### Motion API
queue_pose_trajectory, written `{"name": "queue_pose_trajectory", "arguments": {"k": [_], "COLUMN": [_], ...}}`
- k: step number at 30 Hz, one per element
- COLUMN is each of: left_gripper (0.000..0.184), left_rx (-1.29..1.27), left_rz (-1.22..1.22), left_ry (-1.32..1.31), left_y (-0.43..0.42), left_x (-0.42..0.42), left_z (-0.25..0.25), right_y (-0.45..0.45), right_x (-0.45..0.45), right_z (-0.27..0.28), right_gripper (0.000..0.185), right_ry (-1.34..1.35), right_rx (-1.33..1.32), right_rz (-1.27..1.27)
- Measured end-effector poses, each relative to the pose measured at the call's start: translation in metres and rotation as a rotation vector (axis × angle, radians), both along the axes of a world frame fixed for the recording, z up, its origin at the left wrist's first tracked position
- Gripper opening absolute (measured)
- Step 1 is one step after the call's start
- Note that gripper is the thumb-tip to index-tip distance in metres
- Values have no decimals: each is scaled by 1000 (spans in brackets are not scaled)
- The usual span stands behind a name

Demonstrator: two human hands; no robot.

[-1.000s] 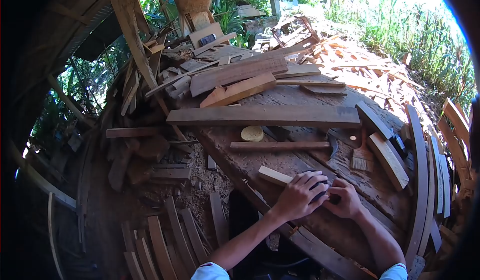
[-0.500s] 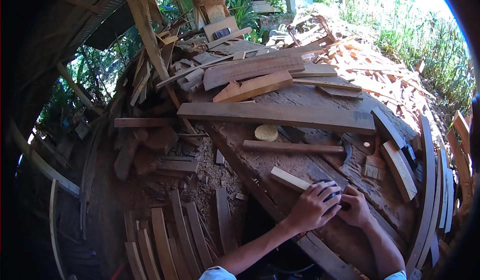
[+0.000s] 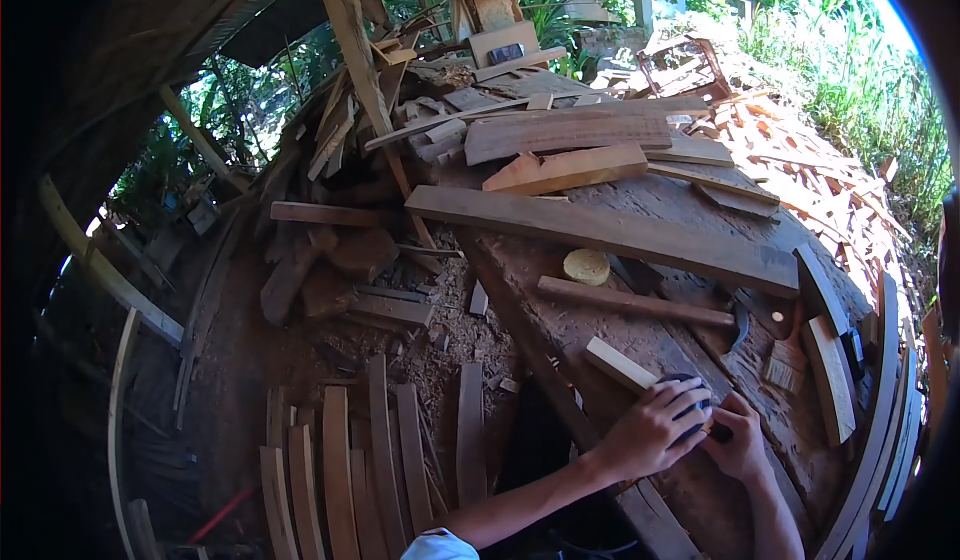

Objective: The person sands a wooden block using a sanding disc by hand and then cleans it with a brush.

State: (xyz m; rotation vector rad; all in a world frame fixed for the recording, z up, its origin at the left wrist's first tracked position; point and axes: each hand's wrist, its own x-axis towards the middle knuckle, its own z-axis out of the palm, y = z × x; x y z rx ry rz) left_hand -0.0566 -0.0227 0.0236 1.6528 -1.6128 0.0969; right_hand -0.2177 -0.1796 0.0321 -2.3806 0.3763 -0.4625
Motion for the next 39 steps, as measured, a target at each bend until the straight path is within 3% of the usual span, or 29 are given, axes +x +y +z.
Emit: {"name": "queue_pose_trajectory", "arguments": {"k": [3,8,14,18,22,25,28,31,34,36,39], "left_gripper": [30,28,25,22,22,23,24,19,19,16,11], "left_rx": [-17,-8,-32,6,-16,-4,-4,-50,-102,-136,-222], "left_rz": [-130,-157,178,290,18,-45,-89,75,416,448,468], "left_ry": [26,-44,-67,-49,-13,5,-31,-57,-36,284,68], "left_y": [-1,5,25,17,-7,-13,-3,13,22,20,14], "left_x": [-1,25,86,65,13,-1,16,56,105,119,100], "left_z": [-1,5,3,9,5,6,10,13,7,-15,-4], "right_y": [-8,0,6,8,1,-12,-3,3,5,5,5], "right_x": [-6,-2,3,3,0,-3,-2,1,2,4,2], "right_z": [-12,0,9,11,0,-15,-5,7,4,5,7], "right_gripper": [31,38,49,48,46,46,46,43,41,40,40], "right_ry": [-5,-29,20,13,0,-78,-54,-16,-17,-39,-29], "right_rx": [5,-1,24,-1,11,-66,-9,29,36,10,76], "right_rz": [73,54,-6,-8,14,113,50,9,-1,-1,-17]}}
